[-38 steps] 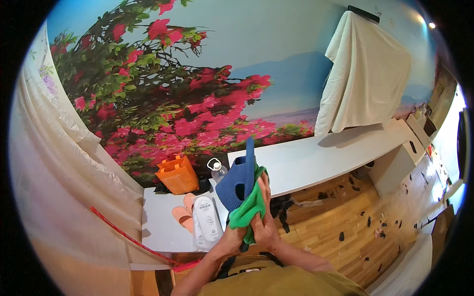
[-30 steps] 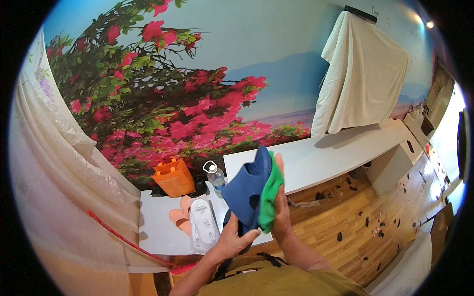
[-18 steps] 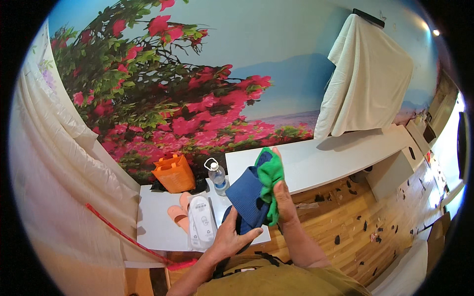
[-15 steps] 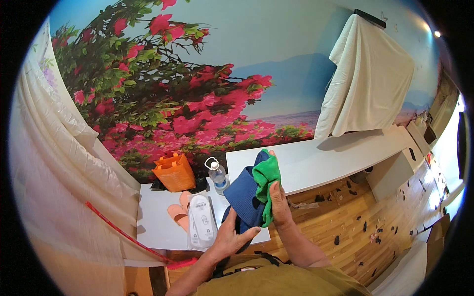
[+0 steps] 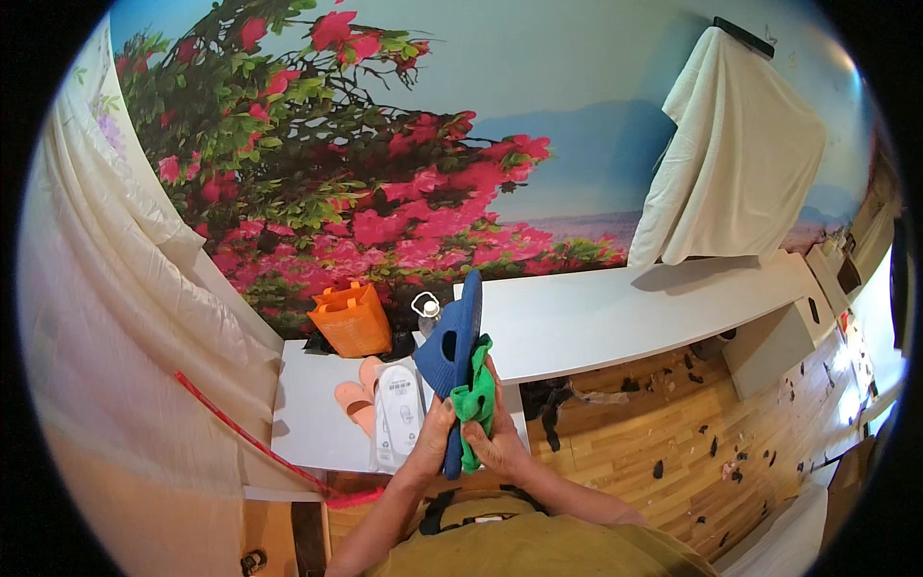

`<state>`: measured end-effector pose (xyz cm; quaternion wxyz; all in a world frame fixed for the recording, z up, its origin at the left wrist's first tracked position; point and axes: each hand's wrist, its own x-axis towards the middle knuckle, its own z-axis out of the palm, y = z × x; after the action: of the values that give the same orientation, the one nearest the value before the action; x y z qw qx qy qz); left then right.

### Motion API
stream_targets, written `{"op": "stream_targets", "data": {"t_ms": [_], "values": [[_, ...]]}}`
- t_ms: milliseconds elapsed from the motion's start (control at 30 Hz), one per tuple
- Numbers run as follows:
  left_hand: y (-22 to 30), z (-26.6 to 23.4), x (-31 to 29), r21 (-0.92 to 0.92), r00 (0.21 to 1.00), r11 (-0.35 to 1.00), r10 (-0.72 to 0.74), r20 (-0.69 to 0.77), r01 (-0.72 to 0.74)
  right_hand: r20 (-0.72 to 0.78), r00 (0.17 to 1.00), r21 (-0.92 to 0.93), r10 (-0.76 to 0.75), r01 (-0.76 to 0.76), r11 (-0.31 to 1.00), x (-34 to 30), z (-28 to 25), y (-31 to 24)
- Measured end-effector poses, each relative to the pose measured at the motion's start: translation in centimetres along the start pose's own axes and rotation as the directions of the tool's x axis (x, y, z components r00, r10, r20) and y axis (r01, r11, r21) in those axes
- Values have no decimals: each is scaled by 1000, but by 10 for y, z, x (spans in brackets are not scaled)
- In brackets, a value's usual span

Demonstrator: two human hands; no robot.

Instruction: The person wipes a white surface with a green cloth, then cleans a pair of blue slippers and a pair of pink slippers one by one using the same cloth. The slippers are placed back on the surface after cleaning.

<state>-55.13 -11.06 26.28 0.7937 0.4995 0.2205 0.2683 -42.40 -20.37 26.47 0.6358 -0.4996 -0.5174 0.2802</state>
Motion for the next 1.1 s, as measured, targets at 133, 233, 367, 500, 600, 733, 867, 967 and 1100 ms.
{"op": "stream_targets", "data": {"t_ms": [133, 233, 367, 500, 600, 733, 867, 967, 1100], "values": [[4, -6, 0, -41, 993, 994, -108, -46, 106, -86, 943, 186, 320, -300, 935, -3, -18, 31], [24, 3, -11, -149, 990, 979, -142, -16, 138, 128, 883, 630, 451, -423, 651, 8, -36, 19], [31, 9, -11, -267, 990, 954, -135, 32, 138, 366, 896, 894, 251, -414, 173, 14, -47, 25], [30, 6, -10, -335, 994, 936, -92, 63, 108, 305, 880, 945, 365, -327, 0, 12, -54, 28], [29, 6, -8, -375, 997, 924, -59, 50, 73, 254, 878, 965, 407, -261, -39, 14, -60, 27], [30, 14, -8, -375, 999, 927, -1, 41, 16, 162, 885, 980, 437, -196, 33, 19, -65, 18], [17, -2, -8, -364, 994, 930, 77, 77, -44, 93, 896, 984, 435, -149, 95, 22, -70, 17], [18, -14, -10, -407, 986, 906, 155, 66, -115, 109, 938, 986, 328, -143, 80, 23, -74, 16], [24, -19, -15, -461, 978, 868, 210, 10, -182, 99, 949, 984, 298, -138, 113, 28, -76, 7]]}}
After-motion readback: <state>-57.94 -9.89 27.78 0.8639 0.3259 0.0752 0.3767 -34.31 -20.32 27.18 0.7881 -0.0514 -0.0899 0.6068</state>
